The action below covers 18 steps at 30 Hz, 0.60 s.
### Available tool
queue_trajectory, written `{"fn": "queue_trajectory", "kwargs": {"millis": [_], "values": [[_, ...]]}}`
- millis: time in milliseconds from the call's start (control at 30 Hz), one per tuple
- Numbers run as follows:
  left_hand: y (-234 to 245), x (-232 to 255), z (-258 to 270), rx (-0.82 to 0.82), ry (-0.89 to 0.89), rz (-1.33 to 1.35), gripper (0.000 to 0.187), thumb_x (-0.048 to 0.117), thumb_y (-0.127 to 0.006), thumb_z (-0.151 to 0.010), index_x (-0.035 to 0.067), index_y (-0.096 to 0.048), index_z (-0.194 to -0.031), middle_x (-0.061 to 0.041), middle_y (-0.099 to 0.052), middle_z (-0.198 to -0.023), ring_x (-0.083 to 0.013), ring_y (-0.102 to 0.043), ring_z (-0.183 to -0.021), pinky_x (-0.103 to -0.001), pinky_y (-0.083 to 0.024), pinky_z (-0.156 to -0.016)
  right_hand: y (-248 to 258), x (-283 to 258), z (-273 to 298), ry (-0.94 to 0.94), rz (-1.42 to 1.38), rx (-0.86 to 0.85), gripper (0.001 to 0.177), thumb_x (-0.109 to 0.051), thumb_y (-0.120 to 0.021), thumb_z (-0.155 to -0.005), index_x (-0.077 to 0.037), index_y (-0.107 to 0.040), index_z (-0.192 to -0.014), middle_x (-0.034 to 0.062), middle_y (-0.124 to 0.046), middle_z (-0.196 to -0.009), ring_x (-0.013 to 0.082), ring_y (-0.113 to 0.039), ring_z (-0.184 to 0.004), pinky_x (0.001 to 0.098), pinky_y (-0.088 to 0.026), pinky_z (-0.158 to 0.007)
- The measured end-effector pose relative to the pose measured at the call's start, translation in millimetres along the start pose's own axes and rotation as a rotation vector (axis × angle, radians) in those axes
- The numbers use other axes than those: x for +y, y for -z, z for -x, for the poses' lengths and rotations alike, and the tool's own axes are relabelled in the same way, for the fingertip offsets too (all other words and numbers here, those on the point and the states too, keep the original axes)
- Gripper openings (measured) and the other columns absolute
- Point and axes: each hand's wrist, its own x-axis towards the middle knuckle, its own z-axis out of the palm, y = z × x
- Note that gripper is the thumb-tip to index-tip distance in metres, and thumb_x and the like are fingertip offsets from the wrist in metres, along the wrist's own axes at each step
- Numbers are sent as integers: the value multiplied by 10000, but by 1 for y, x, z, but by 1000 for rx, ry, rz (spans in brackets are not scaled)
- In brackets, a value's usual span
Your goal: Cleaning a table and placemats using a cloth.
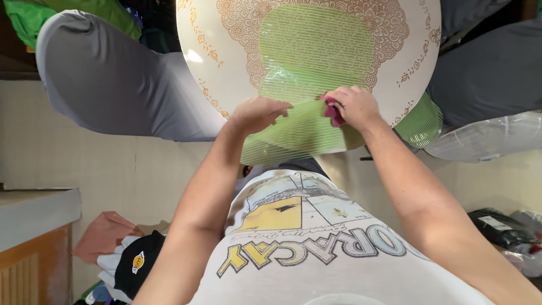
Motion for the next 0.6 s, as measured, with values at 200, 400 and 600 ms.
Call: {"fn": "queue_trajectory", "kwargs": {"millis": [200,400,600], "values": [[17,0,2,-31,40,23,282,198,-590,-997,225,-692,-1258,-2,-779,-1025,-231,-736,-777,-397,-559,-738,-3,25,8,-49,-10,6,221,-205,-698,-933,-288,-749,-1132,-40,-729,-1078,266,-661,-943,409,-540,-839],[45,-32,8,-61,189,242,263,263,-562,-1032,174,-660,-1259,-26,-765,-1075,-206,-770,-827,-368,-590,-795,7,64,37,-449,-190,-85,160,-188,-653,-1002,-196,-769,-1112,118,-701,-1103,349,-650,-1030,435,-517,-879],[6,-77,-19,-12,116,-67,293,221,-668,-901,114,-669,-1174,-133,-744,-1058,-374,-675,-975,-469,-526,-799,-28,44,30,-717,-993,475,303,-293,-551,-1112,-41,-631,-1260,61,-680,-1199,165,-627,-1094,337,-517,-987]]}}
